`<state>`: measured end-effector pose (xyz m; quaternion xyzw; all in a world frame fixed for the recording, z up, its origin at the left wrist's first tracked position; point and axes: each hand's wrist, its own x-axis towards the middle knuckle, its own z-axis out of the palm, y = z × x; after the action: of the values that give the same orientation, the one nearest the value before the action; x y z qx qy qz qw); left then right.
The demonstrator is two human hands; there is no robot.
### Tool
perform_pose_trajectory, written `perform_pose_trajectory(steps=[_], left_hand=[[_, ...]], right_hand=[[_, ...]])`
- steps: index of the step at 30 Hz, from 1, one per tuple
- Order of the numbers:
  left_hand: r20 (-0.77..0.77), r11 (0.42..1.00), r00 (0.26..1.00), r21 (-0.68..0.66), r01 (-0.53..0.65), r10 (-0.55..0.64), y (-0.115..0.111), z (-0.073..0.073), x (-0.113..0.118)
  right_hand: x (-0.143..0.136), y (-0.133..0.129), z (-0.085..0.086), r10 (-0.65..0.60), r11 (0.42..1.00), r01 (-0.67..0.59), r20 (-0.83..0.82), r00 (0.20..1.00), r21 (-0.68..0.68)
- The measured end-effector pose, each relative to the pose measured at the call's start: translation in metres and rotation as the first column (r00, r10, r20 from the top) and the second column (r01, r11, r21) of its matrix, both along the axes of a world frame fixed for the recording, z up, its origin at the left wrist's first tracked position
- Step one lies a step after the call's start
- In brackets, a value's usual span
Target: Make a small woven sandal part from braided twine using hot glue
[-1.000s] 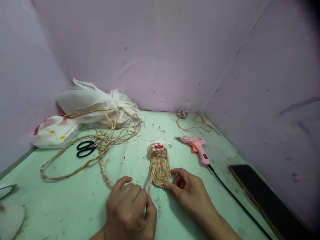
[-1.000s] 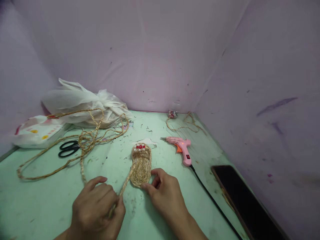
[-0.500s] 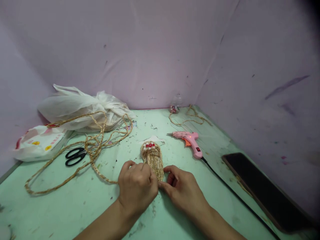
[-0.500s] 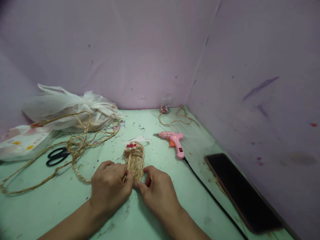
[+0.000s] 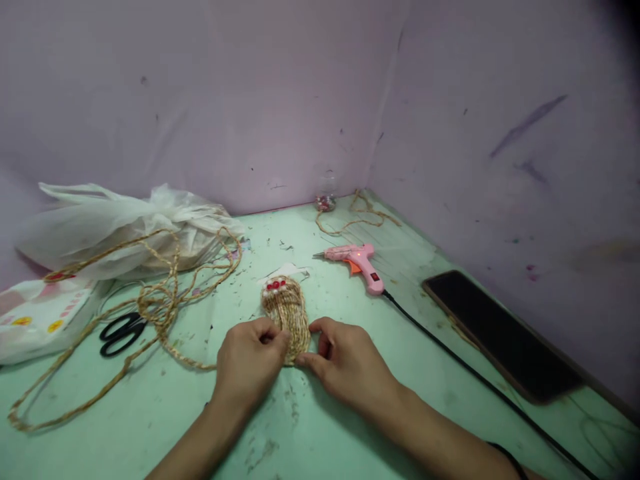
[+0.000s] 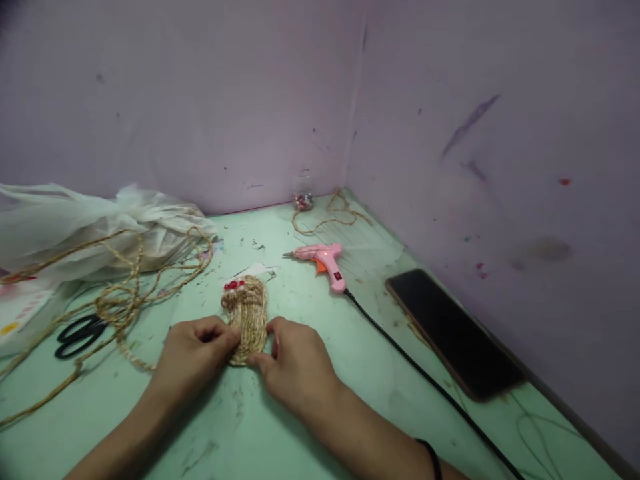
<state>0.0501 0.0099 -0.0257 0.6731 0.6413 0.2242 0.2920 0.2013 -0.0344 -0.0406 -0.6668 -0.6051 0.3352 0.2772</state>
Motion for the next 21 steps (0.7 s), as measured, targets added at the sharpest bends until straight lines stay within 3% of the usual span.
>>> perform_pose_trajectory(steps=[4,7,11,17,21], left_hand=[[0.097,0.999,0.995,0.024,-0.04,0.037,0.005,0.013,-0.01],[0.011,0.992,0.999,0.119,-0.05,0.049,0.002,0.018,-0.011],[-0.174,0.966,0.985,0.257,0.032,0.013,-0.009,0.01,-0.005],[-0.433,0.865,0.901,0.461,0.2,0.023,-0.017,-0.007,0.005],[-0.489,0.745,0.868,0.61,0.27,0.085,-0.019,-0.01,0.01]], right_hand=[[0.0,-0.001,0.0,0.002,1.0,-0.002,-0.013,1.0,0.021],[0.001,-0.001,-0.001,0.002,0.999,-0.002,-0.008,1.0,0.036],[0.001,0.0,-0.001,0.002,0.999,-0.002,-0.003,1.0,0.046],[0.002,0.0,0.0,0.017,0.999,-0.017,0.003,1.0,0.046],[0.002,-0.001,0.0,0.025,0.999,-0.025,0.001,1.0,0.039]])
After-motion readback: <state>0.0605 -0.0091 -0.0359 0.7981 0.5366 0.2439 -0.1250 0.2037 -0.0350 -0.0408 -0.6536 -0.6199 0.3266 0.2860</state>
